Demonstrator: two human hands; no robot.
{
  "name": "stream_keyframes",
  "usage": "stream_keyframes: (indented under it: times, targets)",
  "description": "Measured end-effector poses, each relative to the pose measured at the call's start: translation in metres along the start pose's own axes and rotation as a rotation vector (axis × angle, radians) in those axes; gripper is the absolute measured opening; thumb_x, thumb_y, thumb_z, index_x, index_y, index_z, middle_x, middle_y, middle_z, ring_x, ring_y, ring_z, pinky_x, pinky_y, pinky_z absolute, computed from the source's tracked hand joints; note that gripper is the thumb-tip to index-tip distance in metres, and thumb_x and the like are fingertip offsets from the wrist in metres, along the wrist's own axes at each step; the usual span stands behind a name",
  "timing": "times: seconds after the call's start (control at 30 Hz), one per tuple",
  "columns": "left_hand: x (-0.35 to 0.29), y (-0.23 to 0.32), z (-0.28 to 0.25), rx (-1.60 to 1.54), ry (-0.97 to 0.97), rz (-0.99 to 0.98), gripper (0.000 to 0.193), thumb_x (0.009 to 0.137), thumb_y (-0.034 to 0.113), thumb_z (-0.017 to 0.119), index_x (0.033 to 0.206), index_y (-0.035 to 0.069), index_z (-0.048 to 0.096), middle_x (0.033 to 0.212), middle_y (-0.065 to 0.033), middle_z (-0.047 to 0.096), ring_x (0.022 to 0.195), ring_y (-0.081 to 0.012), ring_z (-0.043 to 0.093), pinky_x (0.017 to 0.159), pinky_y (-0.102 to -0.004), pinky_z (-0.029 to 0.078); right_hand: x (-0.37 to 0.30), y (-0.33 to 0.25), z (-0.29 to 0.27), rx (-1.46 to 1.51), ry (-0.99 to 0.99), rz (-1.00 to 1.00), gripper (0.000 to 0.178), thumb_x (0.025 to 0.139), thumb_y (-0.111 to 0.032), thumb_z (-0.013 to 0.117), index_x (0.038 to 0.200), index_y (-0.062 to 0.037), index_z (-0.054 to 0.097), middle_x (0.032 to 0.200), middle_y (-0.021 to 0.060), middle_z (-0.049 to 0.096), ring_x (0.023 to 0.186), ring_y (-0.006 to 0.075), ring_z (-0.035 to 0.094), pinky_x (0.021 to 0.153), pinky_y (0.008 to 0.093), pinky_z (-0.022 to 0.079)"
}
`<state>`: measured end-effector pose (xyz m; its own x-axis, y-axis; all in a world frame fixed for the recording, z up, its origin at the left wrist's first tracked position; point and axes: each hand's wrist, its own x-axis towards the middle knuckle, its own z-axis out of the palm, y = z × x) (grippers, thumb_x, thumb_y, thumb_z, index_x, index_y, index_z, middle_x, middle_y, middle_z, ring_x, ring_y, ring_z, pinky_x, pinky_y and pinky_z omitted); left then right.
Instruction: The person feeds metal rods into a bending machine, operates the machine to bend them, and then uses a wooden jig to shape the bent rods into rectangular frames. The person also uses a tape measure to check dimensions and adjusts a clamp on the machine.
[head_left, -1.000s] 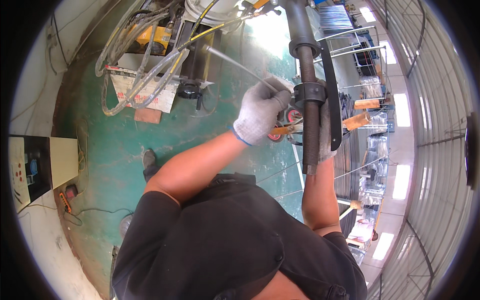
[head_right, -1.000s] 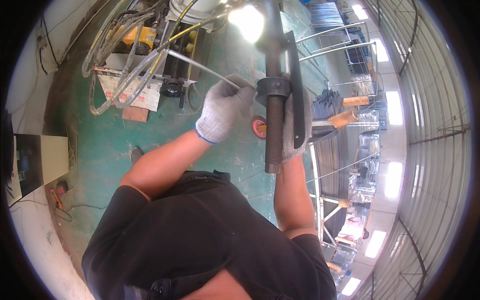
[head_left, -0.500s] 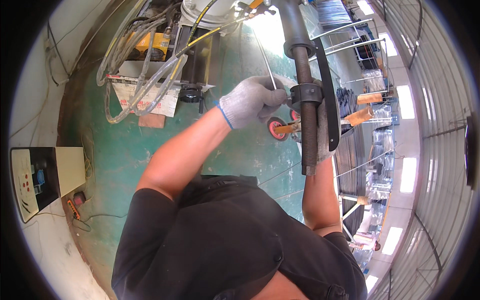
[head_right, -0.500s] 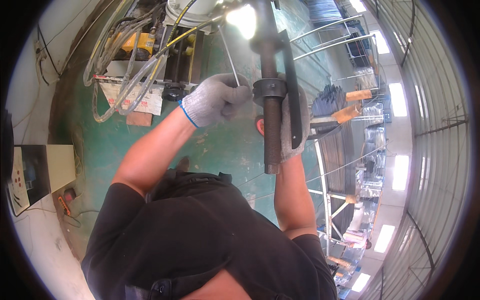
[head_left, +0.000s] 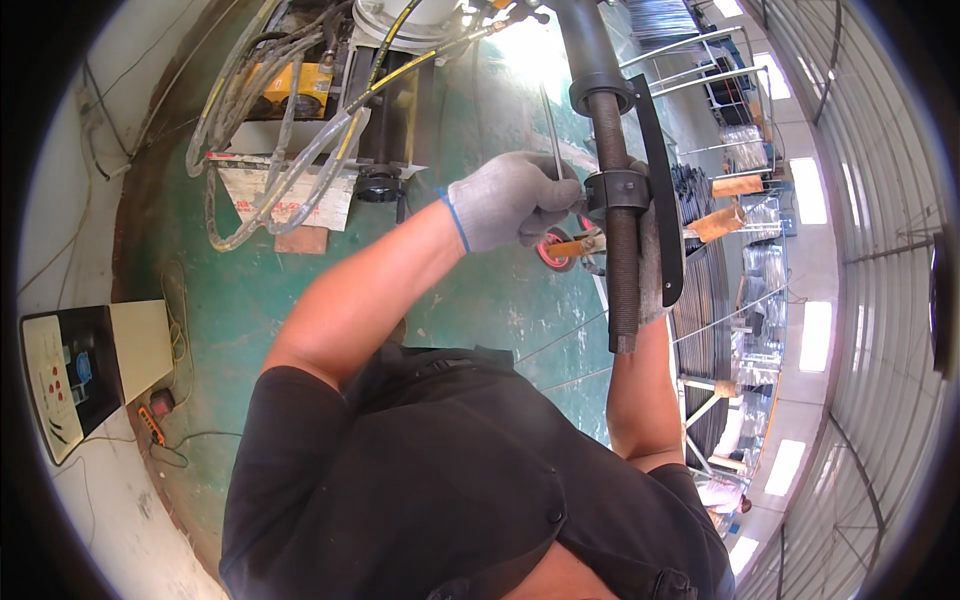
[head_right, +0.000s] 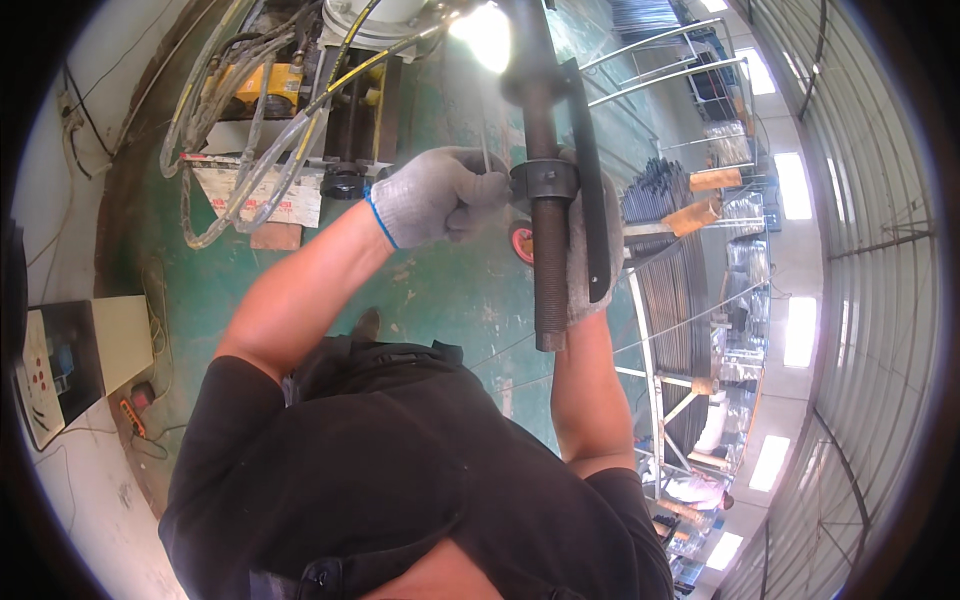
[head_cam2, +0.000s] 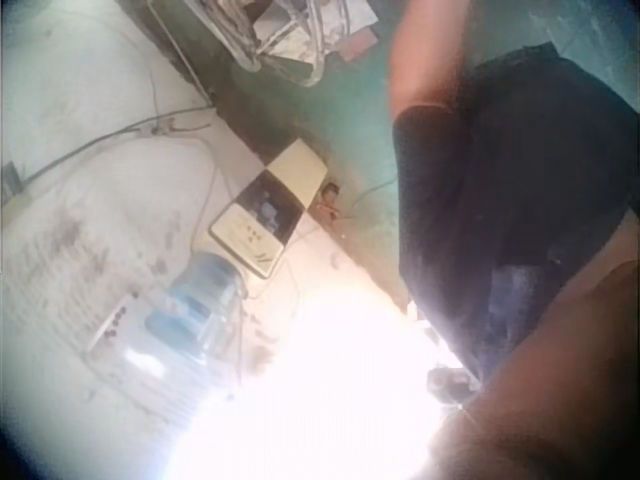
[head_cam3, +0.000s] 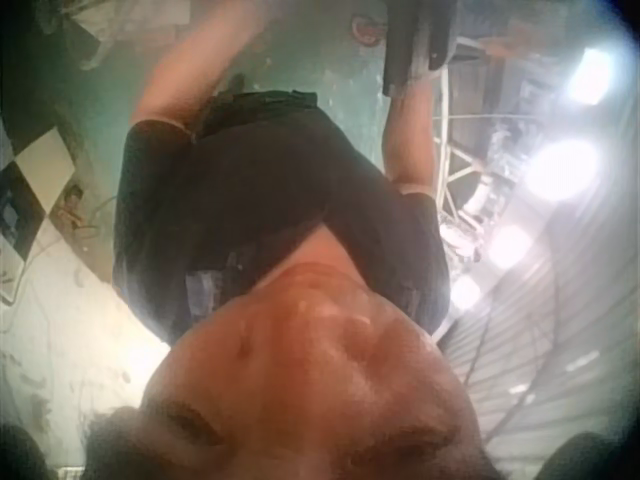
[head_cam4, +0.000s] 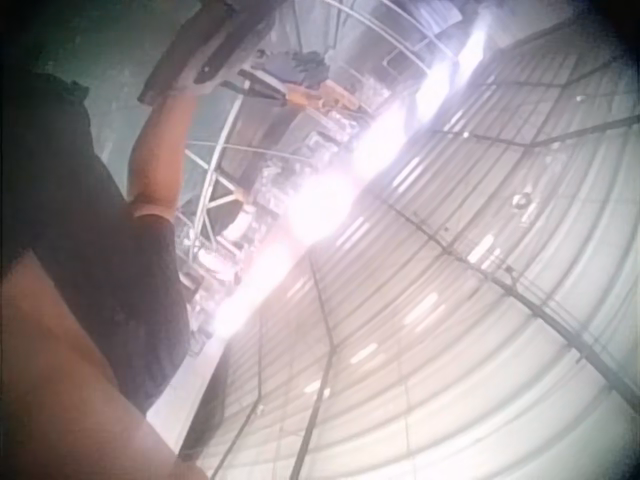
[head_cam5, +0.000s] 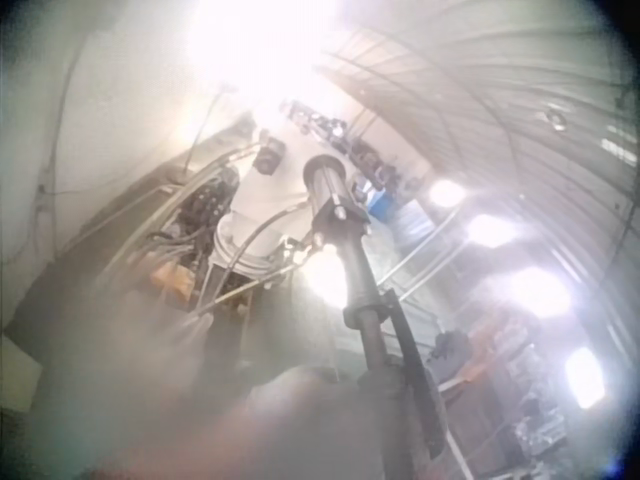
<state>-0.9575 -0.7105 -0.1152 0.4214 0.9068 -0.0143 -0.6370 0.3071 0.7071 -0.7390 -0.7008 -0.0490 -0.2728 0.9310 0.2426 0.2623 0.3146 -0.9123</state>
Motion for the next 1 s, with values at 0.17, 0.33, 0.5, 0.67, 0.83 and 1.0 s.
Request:
stream_keyframes:
  times: [0.17, 0.33, 0.5, 0.67, 0.83, 1.0]
  targets:
    - [0.006, -0.016, 0.000, 0.402, 0.225, 0.405, 0.012, 0.100, 0.013, 0.069, 0.104, 0.002, 0.070, 0.080, -0.0002, 0.063, 0.062, -0.0085, 0.055, 0.056, -0.0268, 0.046, 0.004, 0.006, 0.003, 0.116, -0.028, -0.012, 0.056, 0.115, -0.045, 0.053, 0.146, 0.0019, 0.057, 0.125, 0.0097, 0.068, 0.106, 0.0137, 0.067, 0.088, 0.0278, 0.057]
    - [0.000, -0.042, 0.022, 0.068, 0.311, 0.386, 0.011, 0.100, 0.010, 0.067, 0.105, 0.000, 0.069, 0.082, -0.0015, 0.066, 0.066, -0.0079, 0.059, 0.059, -0.0256, 0.048, 0.004, 0.005, 0.002, 0.073, -0.019, -0.020, 0.054, 0.116, -0.043, 0.052, 0.145, 0.0018, 0.058, 0.125, 0.0097, 0.068, 0.107, 0.0145, 0.067, 0.091, 0.0294, 0.056]
    - [0.003, -0.054, 0.034, 0.051, 0.441, 0.485, 0.009, 0.100, 0.008, 0.065, 0.104, 0.000, 0.068, 0.082, -0.0032, 0.067, 0.064, -0.0088, 0.058, 0.058, -0.0268, 0.048, 0.007, 0.008, -0.001, -0.025, -0.005, -0.050, 0.053, 0.116, -0.042, 0.051, 0.145, 0.0017, 0.059, 0.126, 0.0098, 0.068, 0.108, 0.0152, 0.067, 0.094, 0.0310, 0.056]
    - [0.004, -0.038, 0.016, -0.266, 0.130, 0.227, 0.007, 0.100, 0.007, 0.064, 0.102, 0.001, 0.068, 0.081, -0.0038, 0.068, 0.063, -0.0104, 0.060, 0.057, -0.0289, 0.049, 0.001, 0.007, -0.002, -0.015, 0.012, -0.031, 0.051, 0.117, -0.040, 0.050, 0.145, 0.0015, 0.058, 0.126, 0.0087, 0.067, 0.109, 0.0147, 0.066, 0.096, 0.0313, 0.055]
    - [0.005, -0.039, 0.024, 0.166, 0.363, 0.409, 0.008, 0.100, 0.008, 0.064, 0.102, 0.001, 0.068, 0.081, -0.0047, 0.068, 0.063, -0.0123, 0.062, 0.058, -0.0295, 0.050, 0.004, 0.005, 0.001, 0.040, 0.024, 0.010, 0.050, 0.117, -0.038, 0.050, 0.146, 0.0013, 0.058, 0.126, 0.0076, 0.067, 0.109, 0.0138, 0.065, 0.095, 0.0310, 0.054]
    - [-0.003, -0.035, 0.032, -0.093, 0.300, 0.270, 0.009, 0.100, 0.007, 0.062, 0.103, 0.001, 0.067, 0.081, -0.0045, 0.069, 0.064, -0.0120, 0.063, 0.059, -0.0290, 0.050, 0.003, 0.008, -0.001, 0.026, -0.003, -0.013, 0.051, 0.117, -0.039, 0.049, 0.146, 0.0020, 0.057, 0.126, 0.0075, 0.067, 0.109, 0.0135, 0.065, 0.095, 0.0306, 0.054]
